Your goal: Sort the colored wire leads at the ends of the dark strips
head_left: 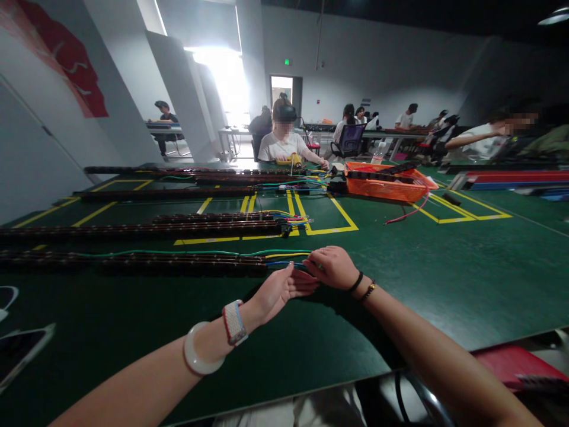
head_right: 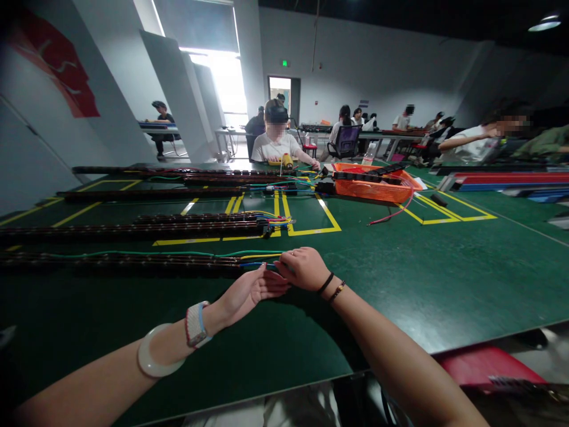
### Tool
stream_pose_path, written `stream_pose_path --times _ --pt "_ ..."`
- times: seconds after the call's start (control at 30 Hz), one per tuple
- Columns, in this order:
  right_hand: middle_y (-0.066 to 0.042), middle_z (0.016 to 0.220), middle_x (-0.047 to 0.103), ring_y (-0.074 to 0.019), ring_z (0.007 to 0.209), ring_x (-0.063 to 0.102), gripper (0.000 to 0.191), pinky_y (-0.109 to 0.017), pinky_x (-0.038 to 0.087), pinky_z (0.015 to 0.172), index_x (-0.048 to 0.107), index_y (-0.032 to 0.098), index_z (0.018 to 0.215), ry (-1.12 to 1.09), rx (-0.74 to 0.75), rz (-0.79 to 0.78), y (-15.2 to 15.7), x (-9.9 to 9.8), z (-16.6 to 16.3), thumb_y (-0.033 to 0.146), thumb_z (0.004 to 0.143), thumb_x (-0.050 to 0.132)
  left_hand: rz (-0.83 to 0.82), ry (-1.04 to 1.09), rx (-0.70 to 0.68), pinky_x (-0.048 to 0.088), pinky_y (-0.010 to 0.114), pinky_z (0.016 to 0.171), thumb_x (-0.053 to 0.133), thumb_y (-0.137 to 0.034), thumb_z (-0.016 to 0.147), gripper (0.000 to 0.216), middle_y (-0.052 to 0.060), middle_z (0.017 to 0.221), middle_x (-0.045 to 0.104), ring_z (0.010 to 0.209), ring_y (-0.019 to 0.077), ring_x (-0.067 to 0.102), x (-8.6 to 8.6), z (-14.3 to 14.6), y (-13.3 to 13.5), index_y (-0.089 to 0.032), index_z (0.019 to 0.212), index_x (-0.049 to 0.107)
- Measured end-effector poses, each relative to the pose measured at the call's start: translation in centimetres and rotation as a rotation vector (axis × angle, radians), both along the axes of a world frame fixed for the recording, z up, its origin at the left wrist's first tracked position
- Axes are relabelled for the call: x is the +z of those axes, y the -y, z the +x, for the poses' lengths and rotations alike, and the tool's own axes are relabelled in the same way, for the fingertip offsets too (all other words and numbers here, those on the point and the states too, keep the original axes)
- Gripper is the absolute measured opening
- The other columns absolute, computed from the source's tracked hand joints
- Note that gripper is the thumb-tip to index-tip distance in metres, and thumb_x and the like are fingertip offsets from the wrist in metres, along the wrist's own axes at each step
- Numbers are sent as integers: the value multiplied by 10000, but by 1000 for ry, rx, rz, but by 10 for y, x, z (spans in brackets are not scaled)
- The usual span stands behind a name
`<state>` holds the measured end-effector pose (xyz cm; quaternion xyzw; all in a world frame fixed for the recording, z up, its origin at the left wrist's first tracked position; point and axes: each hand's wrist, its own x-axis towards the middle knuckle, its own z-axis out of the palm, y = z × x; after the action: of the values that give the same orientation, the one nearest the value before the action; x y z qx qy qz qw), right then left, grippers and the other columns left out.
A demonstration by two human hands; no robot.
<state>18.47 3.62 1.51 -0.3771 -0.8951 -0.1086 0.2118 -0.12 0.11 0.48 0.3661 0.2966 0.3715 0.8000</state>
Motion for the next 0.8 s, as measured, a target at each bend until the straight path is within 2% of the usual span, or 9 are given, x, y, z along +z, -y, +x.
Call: stream_pose_path --times 0.07,0.23,0.5,0.67,0.8 --pt "-32 636 616 -116 586 519 389 -256 262 582 583 175 717 5 -36 -92 -3 0 1 389 937 345 60 -72 -59 457 429 885 438 -392 886 386 204 943 681 893 264 653 1 0 2 -63 857 638" --pt "-28 691 652 -116 621 561 250 -232 291 584 599 185 750 130 139 -275 -7 -2 2 323 897 450 152 -125 -116 468 412 855 483 -394 858 358 203 963 680 905 270 650 3 0 4 -76 835 646" --pt "-25 762 660 -135 690 568 140 -245 327 642 597 191 731 237 253 -282 -3 -2 -9 223 836 510 221 -184 -189 483 401 811 482 -393 852 358 195 914 693 832 251 664 3 -1 5 -81 827 655" --pt "-32 747 635 -138 701 557 181 -255 343 682 583 187 737 178 245 -280 -4 0 -3 268 862 479 234 -185 -198 487 374 800 486 -423 848 385 187 906 697 833 248 665 1 0 5 -85 822 669" --pt "-47 745 610 -145 716 537 293 -259 353 701 579 172 795 -31 85 -251 -13 1 5 300 933 354 231 -185 -204 482 369 804 467 -436 857 401 185 922 696 850 247 662 1 -1 5 -89 839 667"
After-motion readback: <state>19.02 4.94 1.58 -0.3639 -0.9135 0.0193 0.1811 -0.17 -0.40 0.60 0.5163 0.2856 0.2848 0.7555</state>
